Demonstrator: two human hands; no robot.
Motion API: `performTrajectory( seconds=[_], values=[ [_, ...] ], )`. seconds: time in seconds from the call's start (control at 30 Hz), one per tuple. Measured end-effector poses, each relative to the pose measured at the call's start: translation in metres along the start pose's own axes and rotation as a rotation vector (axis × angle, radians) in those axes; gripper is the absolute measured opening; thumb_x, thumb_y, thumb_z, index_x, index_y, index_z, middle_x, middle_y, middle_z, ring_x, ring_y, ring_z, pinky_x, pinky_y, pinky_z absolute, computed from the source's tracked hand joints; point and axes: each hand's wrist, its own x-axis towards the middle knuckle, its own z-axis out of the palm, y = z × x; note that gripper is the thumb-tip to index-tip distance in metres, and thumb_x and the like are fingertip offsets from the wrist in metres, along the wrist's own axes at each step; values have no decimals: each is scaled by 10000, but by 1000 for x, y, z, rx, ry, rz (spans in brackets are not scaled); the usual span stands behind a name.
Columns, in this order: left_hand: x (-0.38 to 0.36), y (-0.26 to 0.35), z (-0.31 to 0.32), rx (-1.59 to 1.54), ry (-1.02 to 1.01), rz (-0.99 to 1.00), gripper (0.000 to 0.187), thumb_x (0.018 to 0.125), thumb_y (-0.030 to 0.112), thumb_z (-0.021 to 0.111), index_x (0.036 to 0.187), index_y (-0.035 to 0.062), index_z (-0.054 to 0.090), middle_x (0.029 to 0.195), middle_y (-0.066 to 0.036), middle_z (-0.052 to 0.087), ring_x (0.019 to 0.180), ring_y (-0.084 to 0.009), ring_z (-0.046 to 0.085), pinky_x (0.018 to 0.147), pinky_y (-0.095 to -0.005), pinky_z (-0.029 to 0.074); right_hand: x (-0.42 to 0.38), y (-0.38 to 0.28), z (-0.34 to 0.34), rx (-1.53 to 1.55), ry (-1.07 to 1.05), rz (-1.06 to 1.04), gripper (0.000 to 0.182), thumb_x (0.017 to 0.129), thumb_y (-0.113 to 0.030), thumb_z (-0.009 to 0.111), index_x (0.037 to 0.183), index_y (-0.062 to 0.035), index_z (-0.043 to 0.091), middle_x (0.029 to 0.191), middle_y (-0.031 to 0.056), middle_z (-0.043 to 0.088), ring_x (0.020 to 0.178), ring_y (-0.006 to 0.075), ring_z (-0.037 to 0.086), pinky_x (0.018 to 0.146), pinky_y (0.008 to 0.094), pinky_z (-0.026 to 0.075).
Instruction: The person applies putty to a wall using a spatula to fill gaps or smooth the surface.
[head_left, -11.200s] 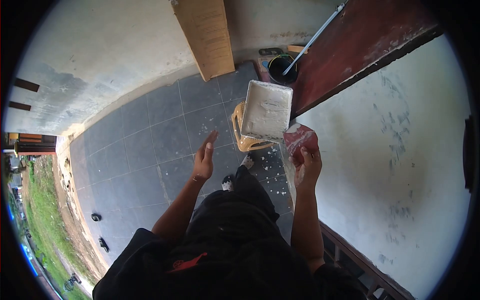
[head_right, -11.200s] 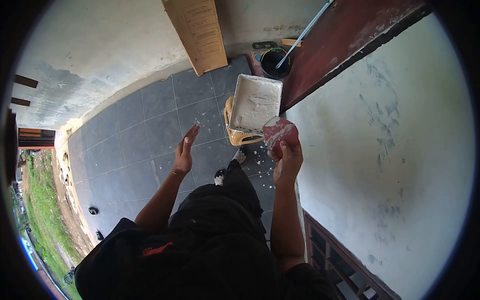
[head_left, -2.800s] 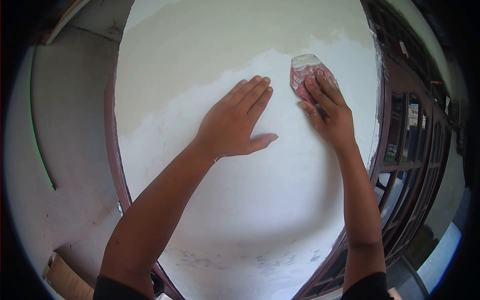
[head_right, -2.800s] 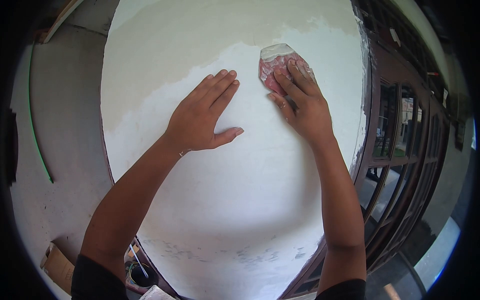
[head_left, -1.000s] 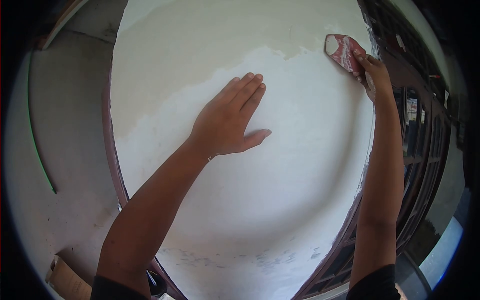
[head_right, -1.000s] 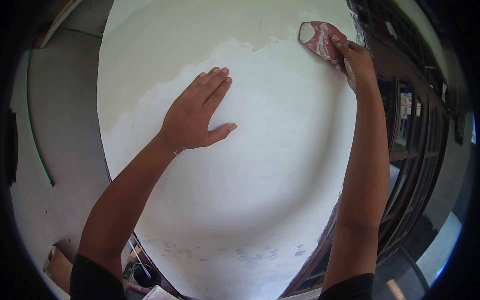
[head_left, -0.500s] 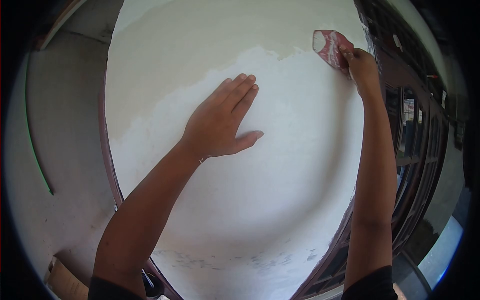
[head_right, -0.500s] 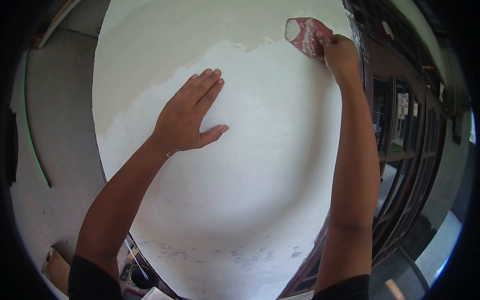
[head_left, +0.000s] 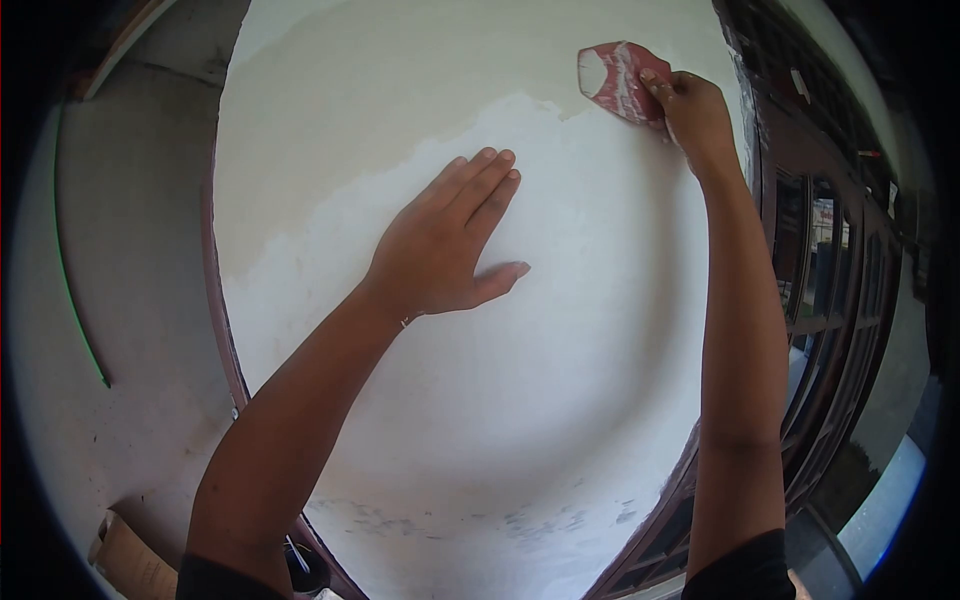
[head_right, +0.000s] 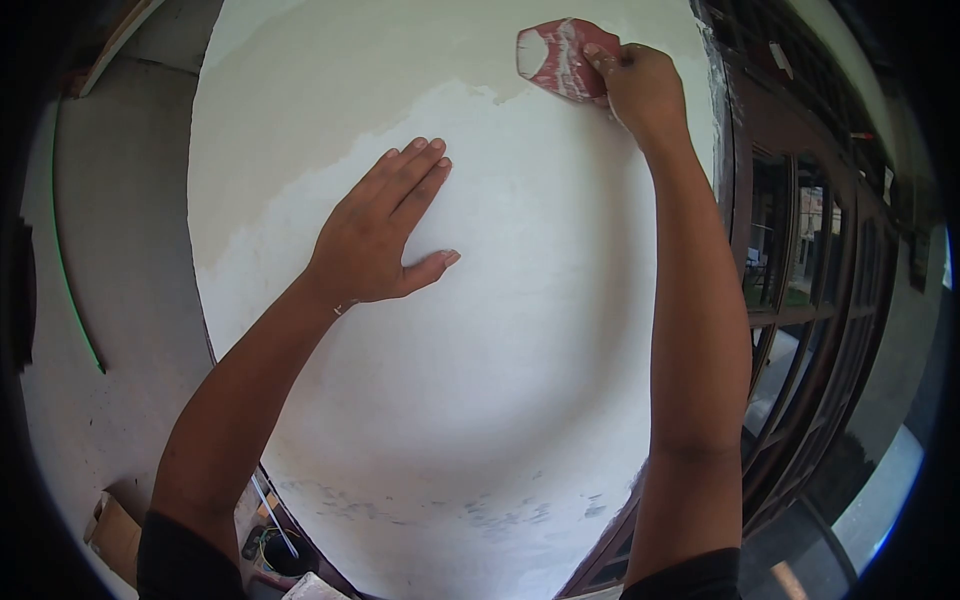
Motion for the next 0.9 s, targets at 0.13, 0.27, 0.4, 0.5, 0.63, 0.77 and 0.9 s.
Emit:
performTrajectory(
  seconds=[0.13, 0.27, 0.4, 0.5, 0.63, 0.77, 0.9],
  values=[
    [-2, 0, 2, -2, -2, -8, 711, 803, 348, 741, 1358, -32, 512, 1425, -165, 511, 1354, -315, 462, 1141, -437, 373, 12, 47, -38, 131, 29, 151, 366, 916, -335, 714, 938, 30, 702, 724, 43, 637, 557, 95, 546, 528, 263, 429],
    [-3, 0, 4, -3, 17, -2, 708, 801, 344, 745, 1357, -28, 514, 1429, -158, 510, 1356, -315, 461, 1142, -441, 373, 10, 50, -42, 402, -5, 167, 342, 907, -330, 727, 911, 11, 699, 719, 7, 612, 574, 75, 502, 528, 247, 405],
    [-2, 0, 1, 3, -1, -4, 712, 800, 346, 744, 1360, -26, 511, 1437, -161, 502, 1357, -316, 459, 1141, -444, 373, 0, 8, -12, 410, -162, 31, 342, 902, -324, 733, 934, 15, 702, 725, 21, 620, 593, 77, 505, 561, 245, 416],
    [-2, -1, 0, -6, -4, -4, 716, 800, 352, 741, 1361, -26, 509, 1440, -166, 497, 1357, -315, 459, 1141, -441, 372, -4, 8, 2, -42, -29, -81, 439, 909, -390, 704, 1027, 33, 703, 797, 93, 691, 676, 149, 612, 663, 304, 487],
    [-2, -1, 1, 5, 1, -11, 717, 799, 357, 738, 1361, -26, 510, 1440, -169, 497, 1355, -314, 461, 1143, -436, 370, -2, 38, -25, -81, 68, -2, 418, 909, -382, 706, 990, 28, 706, 752, 74, 668, 635, 134, 584, 625, 290, 468],
    [-3, 0, 1, 9, 2, -7, 719, 798, 353, 741, 1364, -25, 509, 1443, -168, 494, 1355, -312, 461, 1142, -432, 370, -7, 44, -42, 358, -7, 137, 280, 909, -300, 726, 896, -23, 690, 656, -32, 530, 542, 51, 405, 501, 229, 323],
    [-3, 0, 1, 13, -1, -8, 728, 794, 350, 745, 1369, -25, 502, 1447, -167, 490, 1356, -312, 460, 1141, -434, 371, -17, 10, -13, 502, -79, 105, 312, 907, -311, 726, 909, -2, 694, 680, -14, 559, 544, 56, 417, 504, 235, 332]
  ],
)
